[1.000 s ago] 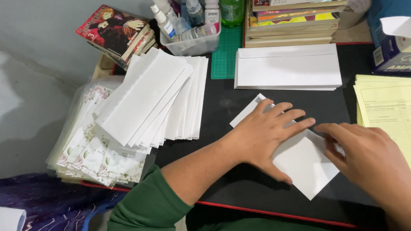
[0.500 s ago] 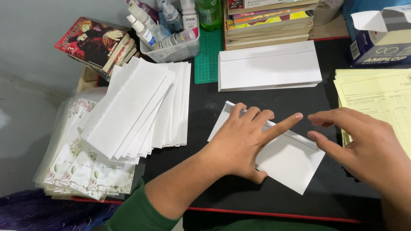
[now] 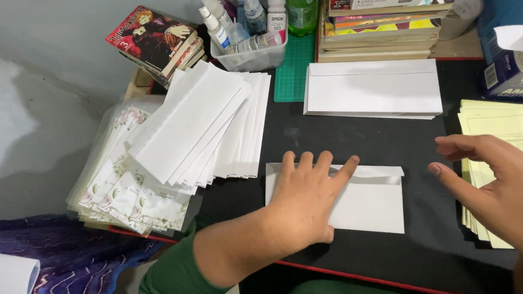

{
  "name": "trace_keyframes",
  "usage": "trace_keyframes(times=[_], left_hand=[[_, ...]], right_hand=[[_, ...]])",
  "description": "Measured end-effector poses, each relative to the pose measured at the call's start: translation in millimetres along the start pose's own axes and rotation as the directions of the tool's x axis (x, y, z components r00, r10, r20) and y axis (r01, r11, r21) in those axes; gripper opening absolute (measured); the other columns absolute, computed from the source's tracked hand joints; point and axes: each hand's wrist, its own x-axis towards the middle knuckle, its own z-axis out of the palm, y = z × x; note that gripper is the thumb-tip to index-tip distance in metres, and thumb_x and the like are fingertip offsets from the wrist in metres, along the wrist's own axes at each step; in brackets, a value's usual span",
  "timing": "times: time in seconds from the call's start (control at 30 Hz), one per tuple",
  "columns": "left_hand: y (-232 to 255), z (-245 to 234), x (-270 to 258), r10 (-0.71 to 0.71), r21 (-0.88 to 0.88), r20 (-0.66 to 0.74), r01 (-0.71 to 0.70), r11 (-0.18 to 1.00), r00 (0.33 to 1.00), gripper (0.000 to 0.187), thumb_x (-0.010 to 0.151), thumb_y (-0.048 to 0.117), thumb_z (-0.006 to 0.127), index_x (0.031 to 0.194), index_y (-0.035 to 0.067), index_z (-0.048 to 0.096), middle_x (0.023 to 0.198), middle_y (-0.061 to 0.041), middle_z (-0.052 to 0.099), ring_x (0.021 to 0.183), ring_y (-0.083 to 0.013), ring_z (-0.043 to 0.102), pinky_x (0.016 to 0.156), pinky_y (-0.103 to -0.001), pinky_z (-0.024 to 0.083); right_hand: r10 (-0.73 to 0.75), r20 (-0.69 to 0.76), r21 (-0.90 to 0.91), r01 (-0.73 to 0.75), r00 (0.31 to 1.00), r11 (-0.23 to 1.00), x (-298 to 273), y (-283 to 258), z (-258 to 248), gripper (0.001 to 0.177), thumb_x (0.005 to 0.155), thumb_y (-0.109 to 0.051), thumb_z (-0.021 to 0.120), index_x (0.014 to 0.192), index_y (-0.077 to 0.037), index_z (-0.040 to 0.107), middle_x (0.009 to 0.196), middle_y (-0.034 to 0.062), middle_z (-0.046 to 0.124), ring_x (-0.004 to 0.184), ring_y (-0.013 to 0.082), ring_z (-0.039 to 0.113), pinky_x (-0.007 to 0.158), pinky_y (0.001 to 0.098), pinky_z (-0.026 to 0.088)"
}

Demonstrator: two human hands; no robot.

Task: Folding yellow forms and inserting them into white envelopes

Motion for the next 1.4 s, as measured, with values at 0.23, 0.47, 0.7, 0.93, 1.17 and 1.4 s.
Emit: trace_keyframes(times=[0.23,0.47,0.7,0.93,1.17,1.4], left_hand=[[-1,-7,-8,-0.124,0.026,0.077,0.122,0.992,0.989,0.133,0.057,0.067,0.090,0.164,0.027,0.024,0.132,-0.009,0.052,0.107,-0.0324,0.056,0.100,-0.058,0.037],[-8,-7,-2,-0.023,-0.128,0.146,0.042,0.991,0.989,0.151,0.053,0.067,0.098,0.166,0.023,0.008,0.141,-0.017,0.040,0.118,-0.0382,0.050,0.108,-0.064,0.032],[-7,-8,-5,-0.049,-0.103,0.059,0.055,0.993,0.997,0.152,0.046,0.064,0.098,0.165,0.027,0.010,0.141,-0.015,0.038,0.101,-0.0326,0.054,0.081,-0.044,0.049],[-18,1,-1,-0.025,-0.070,0.004,0.025,0.997,1.000,0.154,0.044,0.079,0.088,0.167,0.028,0.011,0.116,-0.011,0.048,0.094,-0.0275,0.051,0.082,-0.041,0.043],[-73,-28,-19,-0.330,0.011,-0.335,0.354,0.935,0.883,0.156,0.041,0.065,0.100,0.164,0.032,0.011,0.116,-0.011,0.043,0.089,-0.0288,0.052,0.076,-0.044,0.048],[-166,-37,-48,-0.733,-0.265,-0.251,0.683,0.681,0.632,0.148,0.051,0.050,0.095,0.167,0.019,0.008,0.129,-0.015,0.035,0.115,-0.0413,0.042,0.095,-0.056,0.035]], right_hand=[[0.119,0.050,-0.022,-0.118,0.992,0.993,8,-3,4,0.037,0.092,-0.018,0.074,0.126,-0.005,0.074,0.111,0.0099,0.077,0.106,0.0223,0.072,0.096,0.0380,0.054],[0.188,0.029,0.008,-0.188,0.982,0.982,9,-1,8,0.031,0.093,-0.017,0.074,0.124,-0.011,0.076,0.105,0.0043,0.078,0.105,0.0174,0.072,0.089,0.0340,0.051],[0.250,0.068,-0.040,-0.248,0.966,0.968,12,-5,9,0.034,0.091,-0.020,0.074,0.124,-0.015,0.077,0.106,0.0030,0.079,0.101,0.0164,0.073,0.071,0.0358,0.049],[0.244,0.124,-0.064,-0.238,0.962,0.969,16,-7,10,0.047,0.087,-0.024,0.075,0.133,-0.014,0.071,0.113,0.0067,0.078,0.105,0.0241,0.073,0.096,0.0399,0.054],[0.240,0.131,-0.066,-0.233,0.962,0.970,15,-8,7,0.060,0.085,-0.024,0.076,0.142,-0.012,0.063,0.115,0.0085,0.077,0.107,0.0257,0.072,0.097,0.0426,0.055],[0.225,0.151,-0.093,-0.213,0.963,0.973,15,-5,0,0.063,0.084,-0.028,0.076,0.142,-0.011,0.062,0.116,0.0093,0.076,0.109,0.0259,0.072,0.099,0.0438,0.056]])
